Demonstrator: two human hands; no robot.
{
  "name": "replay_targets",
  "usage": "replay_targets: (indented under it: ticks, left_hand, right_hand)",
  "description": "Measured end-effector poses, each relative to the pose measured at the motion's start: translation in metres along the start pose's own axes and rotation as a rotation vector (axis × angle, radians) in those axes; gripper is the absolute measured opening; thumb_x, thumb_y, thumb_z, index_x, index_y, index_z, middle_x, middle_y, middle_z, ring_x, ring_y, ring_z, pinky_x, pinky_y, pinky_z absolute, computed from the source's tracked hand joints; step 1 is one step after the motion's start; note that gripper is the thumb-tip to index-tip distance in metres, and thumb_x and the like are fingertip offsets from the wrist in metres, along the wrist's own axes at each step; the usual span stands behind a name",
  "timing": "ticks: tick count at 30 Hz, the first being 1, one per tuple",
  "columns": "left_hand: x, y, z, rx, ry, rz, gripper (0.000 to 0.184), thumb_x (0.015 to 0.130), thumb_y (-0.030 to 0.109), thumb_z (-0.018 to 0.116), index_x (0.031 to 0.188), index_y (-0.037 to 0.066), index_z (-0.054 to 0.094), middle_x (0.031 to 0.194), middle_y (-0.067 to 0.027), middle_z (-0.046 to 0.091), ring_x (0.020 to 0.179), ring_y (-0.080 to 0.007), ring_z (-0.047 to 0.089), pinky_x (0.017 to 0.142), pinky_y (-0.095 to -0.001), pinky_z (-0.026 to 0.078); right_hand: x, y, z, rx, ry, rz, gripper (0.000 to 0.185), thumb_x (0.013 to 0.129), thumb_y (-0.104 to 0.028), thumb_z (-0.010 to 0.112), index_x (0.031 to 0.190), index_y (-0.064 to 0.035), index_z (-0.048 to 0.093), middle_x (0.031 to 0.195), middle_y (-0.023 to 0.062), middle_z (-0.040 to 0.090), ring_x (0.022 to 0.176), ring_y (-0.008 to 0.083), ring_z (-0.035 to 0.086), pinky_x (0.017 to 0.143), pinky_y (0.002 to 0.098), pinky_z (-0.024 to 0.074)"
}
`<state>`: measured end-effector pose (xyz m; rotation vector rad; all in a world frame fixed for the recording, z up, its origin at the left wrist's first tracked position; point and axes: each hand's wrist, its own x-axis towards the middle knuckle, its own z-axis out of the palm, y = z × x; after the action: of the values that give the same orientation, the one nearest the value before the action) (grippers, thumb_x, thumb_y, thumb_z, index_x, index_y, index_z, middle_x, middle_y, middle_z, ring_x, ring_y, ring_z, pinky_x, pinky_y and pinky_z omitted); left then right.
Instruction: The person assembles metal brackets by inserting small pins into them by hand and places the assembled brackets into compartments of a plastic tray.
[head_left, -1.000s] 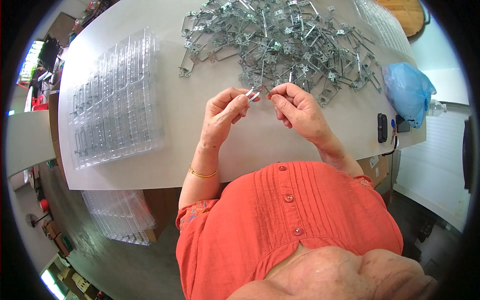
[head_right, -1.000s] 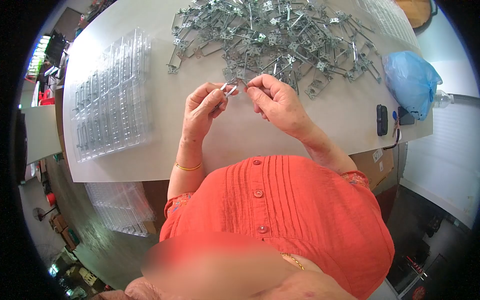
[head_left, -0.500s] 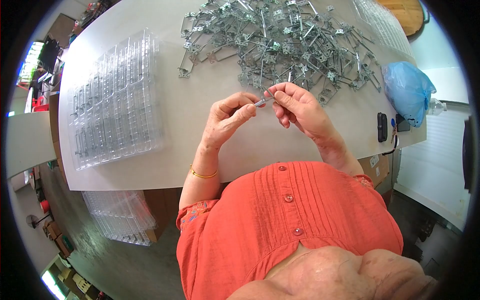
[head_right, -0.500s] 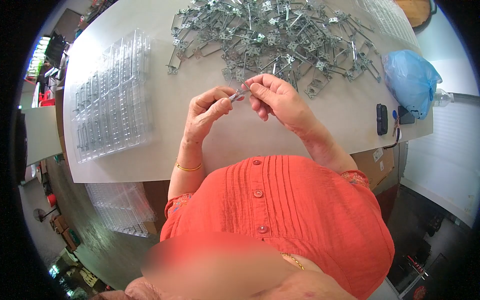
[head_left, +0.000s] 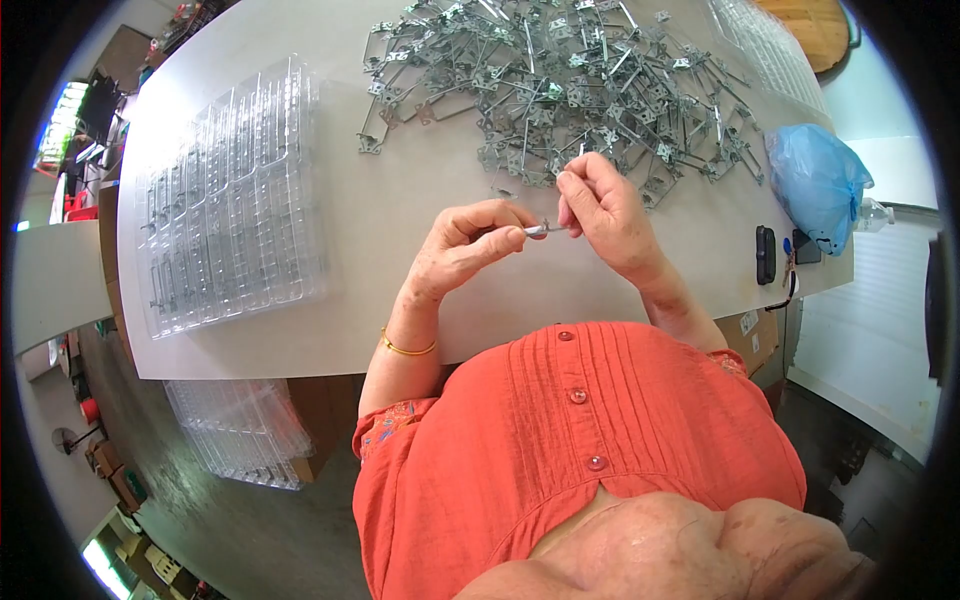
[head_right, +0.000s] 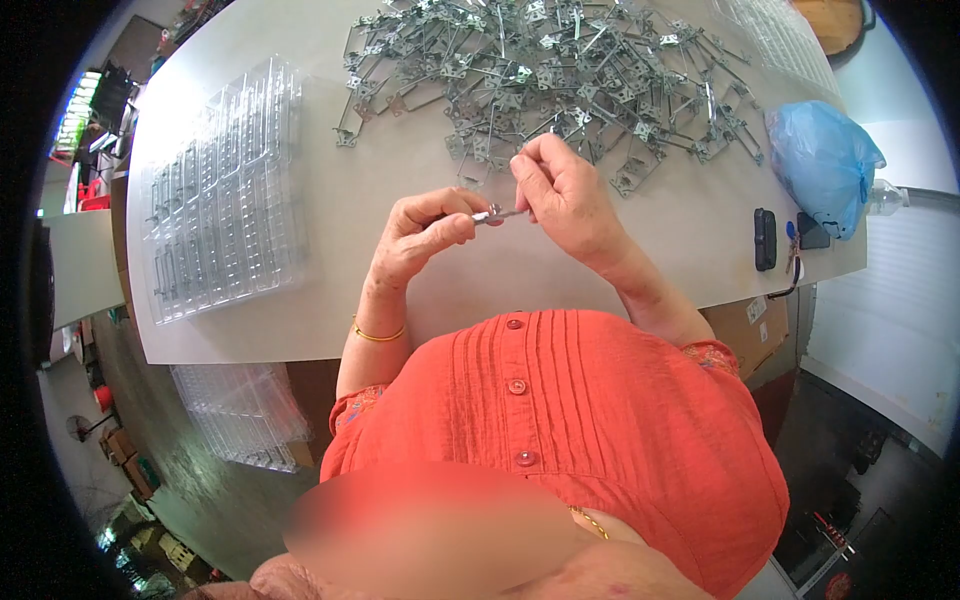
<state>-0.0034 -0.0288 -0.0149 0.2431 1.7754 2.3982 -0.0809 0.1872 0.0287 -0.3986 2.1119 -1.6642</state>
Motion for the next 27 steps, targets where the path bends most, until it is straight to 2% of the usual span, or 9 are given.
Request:
replay_targets:
  ticks: [1,4,7,8,14,20,23,27]
  left_hand:
    - [0.0,-0.002,0.0,-0.031,0.018,0.014,0.023,0.1,0.023,0.07,0.102,0.001,0.074,0.088,-0.001,0.068,0.071,-0.0048,0.05,0.062,-0.0222,0.04]
    - [0.003,0.0,-0.001,-0.079,0.211,-0.05,0.022,0.101,0.02,0.065,0.095,0.0,0.071,0.093,-0.0109,0.072,0.066,-0.0047,0.049,0.055,-0.0202,0.036]
    - [0.005,0.0,-0.002,-0.183,0.263,-0.031,0.023,0.103,0.021,0.062,0.099,0.0,0.07,0.091,-0.0116,0.072,0.062,-0.0043,0.046,0.052,-0.0187,0.033]
    - [0.004,0.001,-0.003,-0.205,0.247,-0.04,0.021,0.103,0.021,0.065,0.102,0.003,0.075,0.09,-0.0033,0.072,0.068,-0.0033,0.051,0.052,-0.0183,0.035]
    - [0.004,-0.002,-0.002,-0.155,0.258,-0.026,0.02,0.102,0.021,0.067,0.102,0.002,0.075,0.084,0.0005,0.068,0.068,-0.0026,0.051,0.053,-0.0185,0.036]
    - [0.004,-0.001,-0.003,-0.01,0.225,0.021,0.018,0.101,0.02,0.069,0.099,0.003,0.074,0.087,0.001,0.067,0.073,-0.0045,0.051,0.063,-0.0215,0.04]
    - [0.003,0.001,0.0,-0.001,0.209,-0.003,0.018,0.099,0.019,0.071,0.095,0.001,0.072,0.093,-0.001,0.068,0.074,-0.0059,0.05,0.065,-0.0231,0.041]
    - [0.006,-0.008,0.0,0.203,0.21,0.108,0.019,0.097,0.017,0.073,0.09,-0.001,0.07,0.099,-0.0033,0.07,0.073,-0.0063,0.048,0.064,-0.0239,0.041]
  right_hand:
    - [0.0,-0.001,-0.001,0.036,0.006,0.005,0.016,0.107,-0.02,0.057,0.103,-0.0047,0.058,0.077,-0.0005,0.061,0.065,0.0056,0.055,0.057,0.0232,0.0465]
    - [-0.002,-0.008,-0.002,0.106,-0.007,0.037,0.014,0.106,-0.018,0.058,0.105,-0.0041,0.059,0.081,-0.0012,0.061,0.069,0.0047,0.056,0.059,0.0229,0.0466]
    - [-0.009,-0.015,0.002,0.101,-0.072,0.091,0.014,0.106,-0.018,0.059,0.108,-0.0044,0.06,0.085,-0.0016,0.062,0.072,0.0044,0.056,0.06,0.0222,0.0462]
    - [-0.012,-0.015,0.005,0.102,-0.091,0.101,0.015,0.106,-0.019,0.06,0.109,-0.0045,0.06,0.086,-0.0017,0.062,0.072,0.0043,0.056,0.06,0.0221,0.0462]
    - [-0.012,-0.017,0.007,0.114,-0.145,0.168,0.016,0.106,-0.021,0.06,0.111,-0.0055,0.062,0.08,-0.0024,0.061,0.066,0.0039,0.055,0.057,0.0212,0.0454]
    - [-0.013,-0.014,0.011,0.142,-0.146,0.224,0.019,0.106,-0.024,0.059,0.111,-0.0058,0.064,0.075,-0.0021,0.061,0.061,0.0044,0.055,0.054,0.0214,0.0468]
    - [-0.013,-0.015,0.011,0.151,-0.144,0.224,0.02,0.107,-0.024,0.059,0.11,-0.0051,0.064,0.075,-0.0014,0.061,0.061,0.0051,0.056,0.054,0.022,0.0476]
    - [-0.01,-0.008,0.012,0.206,-0.13,0.241,0.021,0.108,-0.024,0.057,0.109,-0.0042,0.064,0.075,-0.0002,0.062,0.06,0.0064,0.058,0.054,0.0231,0.0489]
